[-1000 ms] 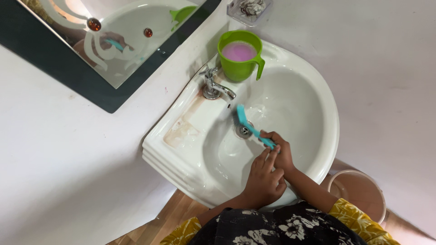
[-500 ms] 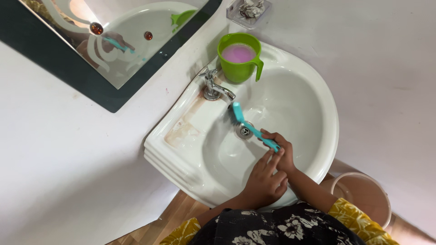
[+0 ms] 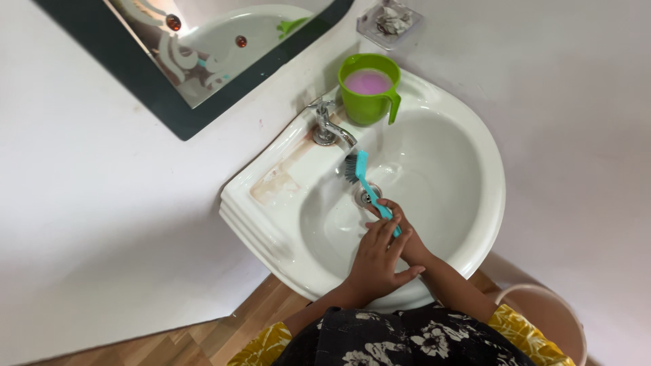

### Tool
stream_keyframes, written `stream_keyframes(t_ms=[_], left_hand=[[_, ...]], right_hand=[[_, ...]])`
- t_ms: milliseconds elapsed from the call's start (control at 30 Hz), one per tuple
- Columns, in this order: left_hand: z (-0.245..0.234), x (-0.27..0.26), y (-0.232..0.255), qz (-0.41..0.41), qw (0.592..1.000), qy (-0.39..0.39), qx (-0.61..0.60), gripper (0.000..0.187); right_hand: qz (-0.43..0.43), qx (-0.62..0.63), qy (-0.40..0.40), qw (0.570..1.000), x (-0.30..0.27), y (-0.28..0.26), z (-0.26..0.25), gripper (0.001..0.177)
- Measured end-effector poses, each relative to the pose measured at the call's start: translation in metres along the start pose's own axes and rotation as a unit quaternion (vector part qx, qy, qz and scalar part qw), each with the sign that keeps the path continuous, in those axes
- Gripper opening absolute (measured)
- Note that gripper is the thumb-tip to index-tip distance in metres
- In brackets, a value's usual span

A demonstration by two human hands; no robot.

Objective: The person cleans a sink by hand using a small brush and soapy water from a green mug.

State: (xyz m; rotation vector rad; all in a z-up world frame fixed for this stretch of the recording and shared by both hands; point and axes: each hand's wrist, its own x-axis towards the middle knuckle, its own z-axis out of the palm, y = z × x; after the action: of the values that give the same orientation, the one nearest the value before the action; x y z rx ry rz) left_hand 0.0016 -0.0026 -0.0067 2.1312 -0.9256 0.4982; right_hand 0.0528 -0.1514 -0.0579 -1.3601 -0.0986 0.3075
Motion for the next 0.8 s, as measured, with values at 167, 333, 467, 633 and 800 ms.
stream_keyframes(t_ms=[167, 333, 467, 633, 800], left_hand=[[-0.002, 0.001, 0.006, -0.009, 0.997, 0.012, 0.074, 0.058], [-0.004, -0.003, 0.007, -0.060, 0.994, -0.005, 0.088, 0.037], [0.009, -0.011, 0.013, -0.054, 0.990, -0.026, 0.126, 0.032], [0.032, -0.012, 0.023, -0.122, 0.984, -0.058, 0.114, 0.030], [0.035, -0.011, 0.026, -0.084, 0.982, 0.007, 0.172, 0.033]], right_hand=[[0.092, 0.007, -0.060, 0.994, -0.016, -0.033, -0.005, 0.066], [0.146, 0.243, -0.071, 0.956, -0.007, -0.027, -0.020, 0.068], [0.275, 0.291, 0.044, 0.915, 0.018, 0.018, -0.037, 0.043], [0.403, 0.224, 0.088, 0.883, 0.043, 0.041, -0.039, 0.032], [0.200, 0.134, 0.091, 0.966, 0.034, 0.020, -0.023, 0.025]])
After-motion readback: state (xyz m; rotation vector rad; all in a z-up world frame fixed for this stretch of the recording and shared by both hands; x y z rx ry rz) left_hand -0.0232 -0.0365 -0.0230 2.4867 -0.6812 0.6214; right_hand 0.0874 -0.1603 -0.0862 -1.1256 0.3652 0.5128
